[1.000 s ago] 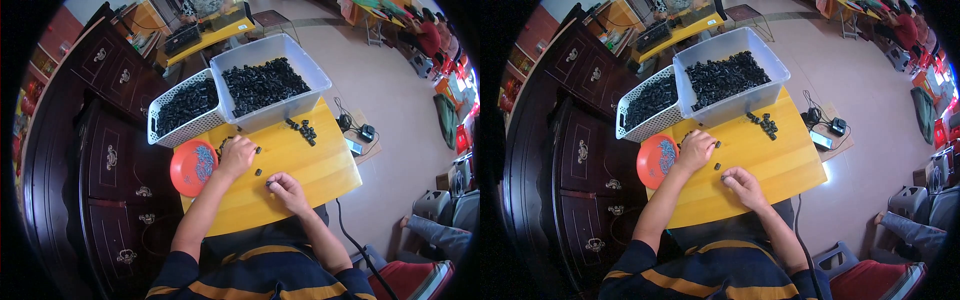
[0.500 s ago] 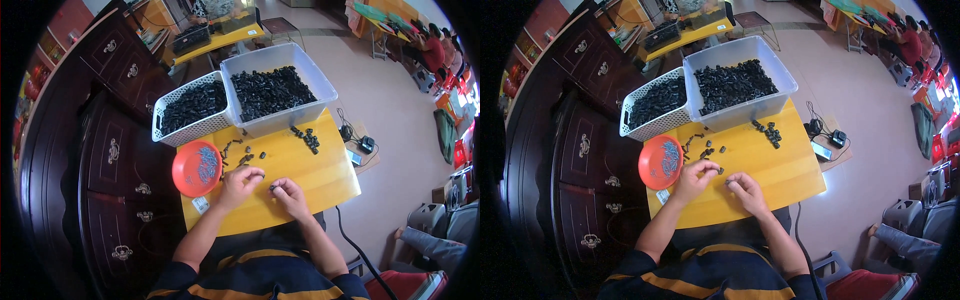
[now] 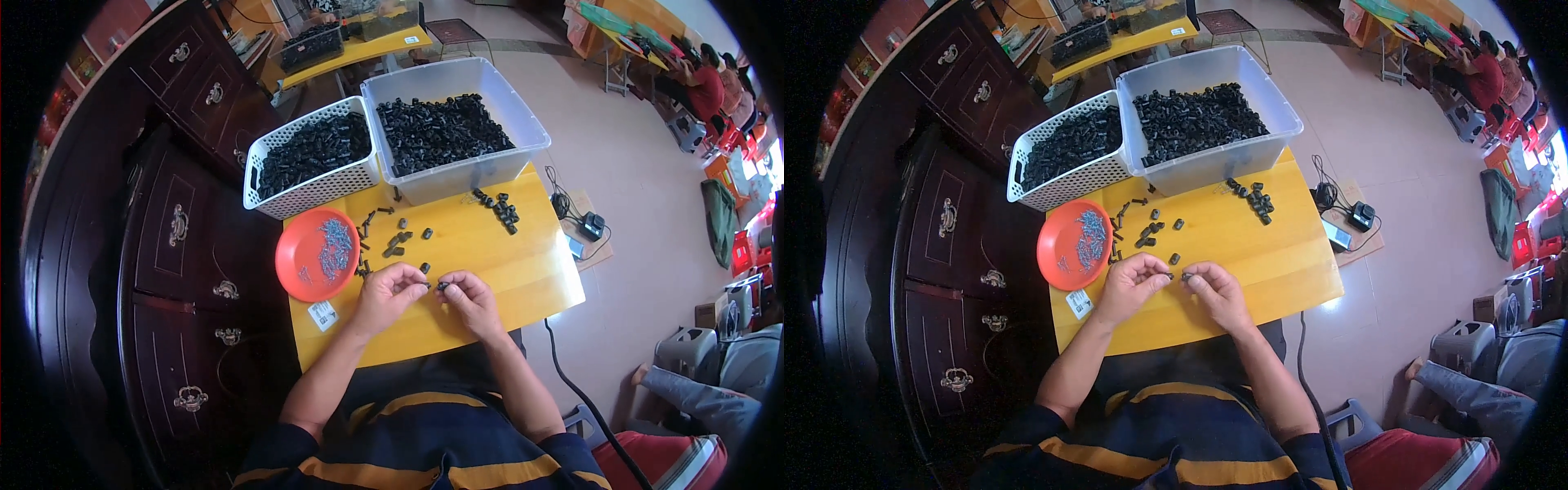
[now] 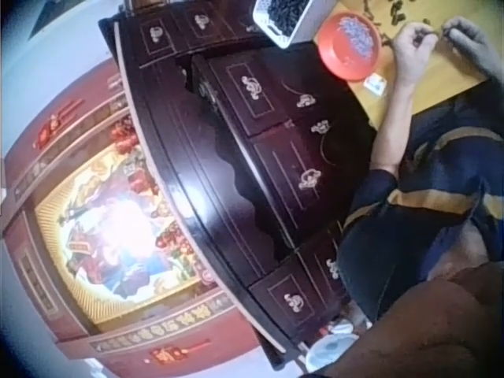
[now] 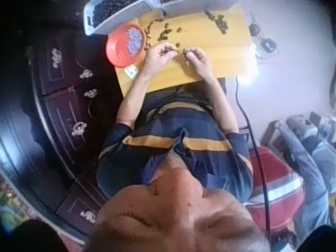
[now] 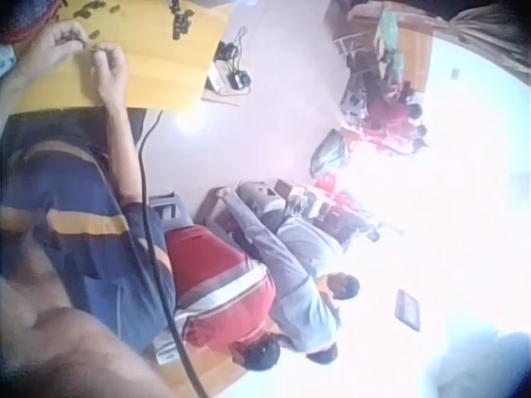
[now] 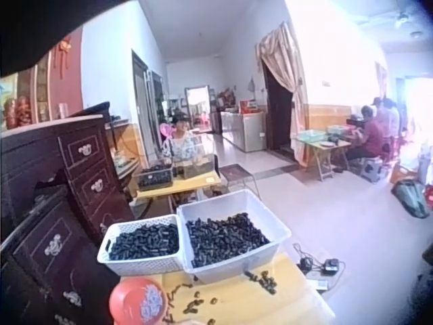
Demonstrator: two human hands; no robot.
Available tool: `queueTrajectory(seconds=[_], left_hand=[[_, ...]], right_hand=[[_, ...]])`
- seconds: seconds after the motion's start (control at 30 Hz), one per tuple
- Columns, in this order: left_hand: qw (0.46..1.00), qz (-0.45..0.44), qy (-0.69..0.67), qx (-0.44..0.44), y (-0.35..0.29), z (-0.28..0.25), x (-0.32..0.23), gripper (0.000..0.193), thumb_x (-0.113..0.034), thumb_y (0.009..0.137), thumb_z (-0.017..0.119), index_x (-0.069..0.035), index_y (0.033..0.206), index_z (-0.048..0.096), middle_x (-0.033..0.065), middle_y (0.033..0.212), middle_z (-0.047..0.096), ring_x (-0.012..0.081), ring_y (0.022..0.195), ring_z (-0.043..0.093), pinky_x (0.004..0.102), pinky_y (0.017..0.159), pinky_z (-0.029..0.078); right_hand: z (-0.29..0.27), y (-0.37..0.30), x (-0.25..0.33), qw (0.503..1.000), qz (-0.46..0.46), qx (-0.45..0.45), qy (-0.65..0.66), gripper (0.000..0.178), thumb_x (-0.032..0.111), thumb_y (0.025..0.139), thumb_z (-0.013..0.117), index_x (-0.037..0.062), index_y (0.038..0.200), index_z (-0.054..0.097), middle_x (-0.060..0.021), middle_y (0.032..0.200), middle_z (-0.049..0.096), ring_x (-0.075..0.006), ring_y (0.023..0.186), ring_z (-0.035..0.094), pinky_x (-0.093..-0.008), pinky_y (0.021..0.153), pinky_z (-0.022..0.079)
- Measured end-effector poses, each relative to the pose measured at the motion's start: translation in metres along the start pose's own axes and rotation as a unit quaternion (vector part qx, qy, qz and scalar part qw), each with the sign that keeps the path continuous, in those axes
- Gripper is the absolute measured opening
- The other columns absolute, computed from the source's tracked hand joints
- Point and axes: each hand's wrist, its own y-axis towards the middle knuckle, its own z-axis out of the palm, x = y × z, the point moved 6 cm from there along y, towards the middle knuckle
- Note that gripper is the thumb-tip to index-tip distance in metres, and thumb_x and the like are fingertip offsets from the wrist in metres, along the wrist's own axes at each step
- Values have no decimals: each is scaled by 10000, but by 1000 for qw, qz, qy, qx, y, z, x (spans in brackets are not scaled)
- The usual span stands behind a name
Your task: The person assembles components by inserting small pins from a dish into black plastic pieces by hand and setting the assembled pieces onto the table.
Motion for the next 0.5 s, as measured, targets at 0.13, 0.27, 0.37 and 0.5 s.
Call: queueTrajectory(seconds=[0.13, 0.27, 0.37, 0.5], left_hand=[[1000, 0, -1, 19, -1, 6, -3, 118, -18, 938, 746, -5, 1048, 704, -7, 907, 727, 50, 813, 659, 232, 755, 548], [1000, -4, -16, 20, 1, 8, 0, 116, -22, 941, 743, -6, 1050, 705, -7, 910, 726, 52, 812, 660, 232, 755, 550], [1000, -11, -13, 21, 2, 9, -1, 112, -20, 937, 743, -6, 1042, 708, -7, 904, 727, 52, 809, 660, 233, 753, 551], [999, -6, 6, 32, 3, 10, -2, 101, -13, 936, 743, -9, 1032, 709, -15, 898, 719, 35, 797, 640, 212, 739, 533]], right_hand=[[2, -1, 2, 1000, -15, -3, 15, 171, 125, 1068, 621, 16, 1200, 616, -55, 1064, 709, -120, 968, 676, -273, 896, 546], [2, -1, 2, 1000, -10, 0, 17, 158, 116, 1058, 639, 23, 1182, 606, -49, 1033, 713, -110, 939, 673, -258, 872, 542], [2, -2, 3, 1000, -13, 1, 10, 153, 116, 1053, 647, 25, 1171, 610, -45, 1017, 715, -106, 924, 669, -253, 860, 538], [3, -2, 6, 1000, -13, 0, 4, 153, 117, 1051, 651, 24, 1167, 612, -44, 1021, 715, -102, 918, 664, -251, 857, 534]])
